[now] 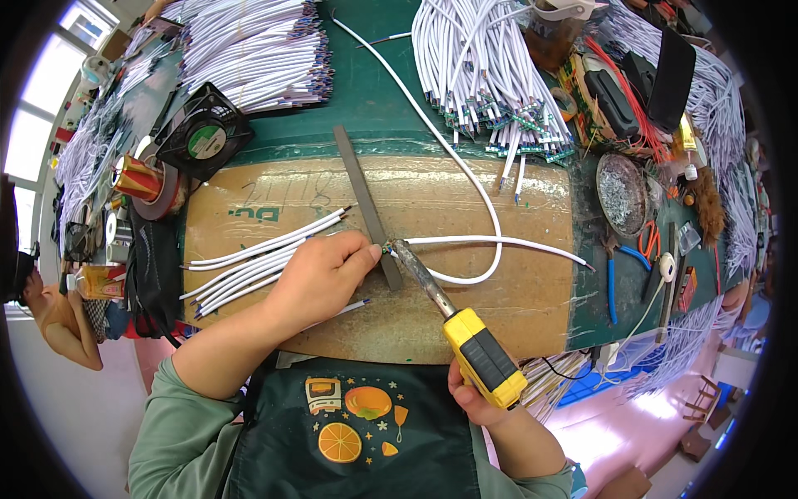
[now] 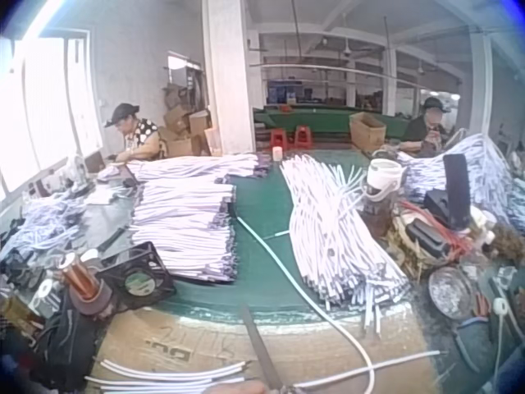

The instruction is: The person assembles and organizes bundles of white cables by hand at a workbench, using a manual stripping tool, a soldering iron, and a metal file to prepare the cables and secure them with rubber bands.

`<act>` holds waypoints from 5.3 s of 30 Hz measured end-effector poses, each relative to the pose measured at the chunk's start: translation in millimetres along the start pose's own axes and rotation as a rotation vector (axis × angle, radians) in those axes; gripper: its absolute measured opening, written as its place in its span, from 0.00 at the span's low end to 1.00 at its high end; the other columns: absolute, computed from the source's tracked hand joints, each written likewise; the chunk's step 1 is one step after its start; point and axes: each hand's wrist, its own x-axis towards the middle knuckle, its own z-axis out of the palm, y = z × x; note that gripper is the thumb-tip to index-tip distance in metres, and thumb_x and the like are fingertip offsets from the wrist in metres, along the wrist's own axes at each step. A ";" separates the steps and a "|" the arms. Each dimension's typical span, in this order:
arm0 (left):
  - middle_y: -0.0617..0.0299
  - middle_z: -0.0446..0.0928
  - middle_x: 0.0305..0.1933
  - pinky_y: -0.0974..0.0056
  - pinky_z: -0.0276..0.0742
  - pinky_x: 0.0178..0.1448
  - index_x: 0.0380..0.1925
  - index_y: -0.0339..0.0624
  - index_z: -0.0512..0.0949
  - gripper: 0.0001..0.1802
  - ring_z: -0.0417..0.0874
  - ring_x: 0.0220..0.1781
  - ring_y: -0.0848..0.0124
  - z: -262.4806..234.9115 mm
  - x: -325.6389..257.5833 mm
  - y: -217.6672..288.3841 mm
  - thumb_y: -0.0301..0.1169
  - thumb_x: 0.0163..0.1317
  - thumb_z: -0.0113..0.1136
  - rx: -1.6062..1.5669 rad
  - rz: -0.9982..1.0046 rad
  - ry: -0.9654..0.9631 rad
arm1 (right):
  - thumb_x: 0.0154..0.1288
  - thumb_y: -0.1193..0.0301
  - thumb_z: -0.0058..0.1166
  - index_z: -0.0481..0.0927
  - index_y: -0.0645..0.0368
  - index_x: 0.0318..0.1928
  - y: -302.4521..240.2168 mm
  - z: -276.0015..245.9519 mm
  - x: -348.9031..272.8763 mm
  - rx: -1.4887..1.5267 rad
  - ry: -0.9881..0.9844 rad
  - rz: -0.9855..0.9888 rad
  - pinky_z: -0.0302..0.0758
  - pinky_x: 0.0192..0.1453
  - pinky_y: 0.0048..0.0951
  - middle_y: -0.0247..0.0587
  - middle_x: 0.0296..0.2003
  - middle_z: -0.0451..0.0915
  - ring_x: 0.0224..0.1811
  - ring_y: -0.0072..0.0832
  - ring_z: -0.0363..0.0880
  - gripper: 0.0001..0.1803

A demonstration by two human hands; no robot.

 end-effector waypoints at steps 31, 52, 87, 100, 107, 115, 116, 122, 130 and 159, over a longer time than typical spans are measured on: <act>0.48 0.75 0.22 0.54 0.71 0.32 0.27 0.35 0.77 0.17 0.77 0.25 0.50 1.6 -0.2 0.3 0.39 0.68 0.54 0.032 0.007 0.014 | 0.63 0.70 0.60 0.60 0.60 0.68 3.6 5.3 26.1 -0.083 -0.264 -0.075 0.78 0.53 0.34 0.49 0.56 0.74 0.49 0.32 0.81 0.35; 0.52 0.76 0.21 0.60 0.70 0.31 0.31 0.35 0.79 0.14 0.74 0.22 0.64 -2.8 -0.3 2.7 0.37 0.66 0.58 -0.038 -0.067 -0.009 | 0.63 0.61 0.62 0.61 0.57 0.68 2.3 -0.7 17.0 -0.025 -0.160 -0.044 0.74 0.56 0.35 0.43 0.57 0.72 0.52 0.32 0.78 0.37; 0.64 0.75 0.22 0.68 0.70 0.32 0.30 0.35 0.78 0.13 0.73 0.26 0.77 -4.8 4.5 0.2 0.35 0.66 0.59 -0.139 -0.168 -0.081 | 0.59 0.62 0.67 0.75 0.59 0.35 3.0 -11.2 -3.3 0.024 -0.032 0.085 0.70 0.28 0.23 0.32 0.24 0.74 0.24 0.20 0.71 0.17; 0.64 0.76 0.23 0.68 0.71 0.32 0.30 0.35 0.78 0.13 0.73 0.26 0.77 -4.4 3.8 -0.5 0.35 0.65 0.59 -0.145 -0.158 -0.076 | 0.60 0.58 0.65 0.74 0.56 0.32 -2.8 -9.6 -2.0 -0.009 -0.069 0.150 0.68 0.29 0.23 0.29 0.24 0.71 0.25 0.19 0.69 0.17; 0.64 0.76 0.23 0.68 0.70 0.32 0.30 0.35 0.78 0.13 0.73 0.26 0.77 -4.6 4.1 0.3 0.35 0.65 0.60 -0.156 -0.169 -0.078 | 0.60 0.56 0.66 0.73 0.56 0.33 -2.3 -10.8 -1.9 0.062 -0.108 0.148 0.67 0.30 0.22 0.28 0.25 0.70 0.26 0.18 0.68 0.19; 0.65 0.75 0.22 0.68 0.70 0.31 0.29 0.35 0.78 0.12 0.73 0.25 0.78 -4.4 4.0 0.4 0.34 0.65 0.59 -0.160 -0.174 -0.077 | 0.62 0.60 0.64 0.73 0.57 0.33 -4.2 -9.3 -2.8 0.035 -0.074 0.159 0.67 0.30 0.23 0.29 0.25 0.71 0.26 0.18 0.68 0.15; 0.65 0.75 0.22 0.68 0.70 0.31 0.29 0.35 0.78 0.12 0.73 0.25 0.78 -4.5 3.9 0.7 0.34 0.65 0.59 -0.165 -0.178 -0.078 | 0.62 0.61 0.63 0.73 0.56 0.33 -4.5 -9.2 -2.7 0.042 -0.080 0.164 0.67 0.30 0.23 0.29 0.25 0.71 0.26 0.18 0.68 0.15; 0.65 0.74 0.22 0.68 0.70 0.31 0.29 0.35 0.78 0.12 0.72 0.25 0.78 -3.6 4.1 0.1 0.34 0.65 0.60 -0.173 -0.167 -0.076 | 0.62 0.61 0.63 0.73 0.56 0.33 -2.7 -11.2 -2.9 0.038 -0.091 0.167 0.67 0.30 0.23 0.29 0.24 0.71 0.26 0.18 0.68 0.15; 0.66 0.74 0.22 0.69 0.69 0.31 0.29 0.35 0.78 0.12 0.72 0.25 0.78 -4.1 4.2 -0.2 0.34 0.66 0.60 -0.163 -0.172 -0.080 | 0.59 0.58 0.67 0.73 0.56 0.34 -2.7 -10.6 -2.9 0.095 -0.085 0.188 0.67 0.30 0.23 0.29 0.25 0.70 0.26 0.19 0.67 0.18; 0.53 0.79 0.25 0.60 0.75 0.35 0.31 0.37 0.79 0.13 0.81 0.28 0.59 -20.7 -23.1 30.8 0.37 0.62 0.61 -0.158 -0.008 -0.083 | 0.57 0.53 0.66 0.63 0.60 0.61 0.5 -15.9 17.9 0.175 0.169 -0.244 0.70 0.24 0.28 0.35 0.22 0.71 0.20 0.26 0.70 0.39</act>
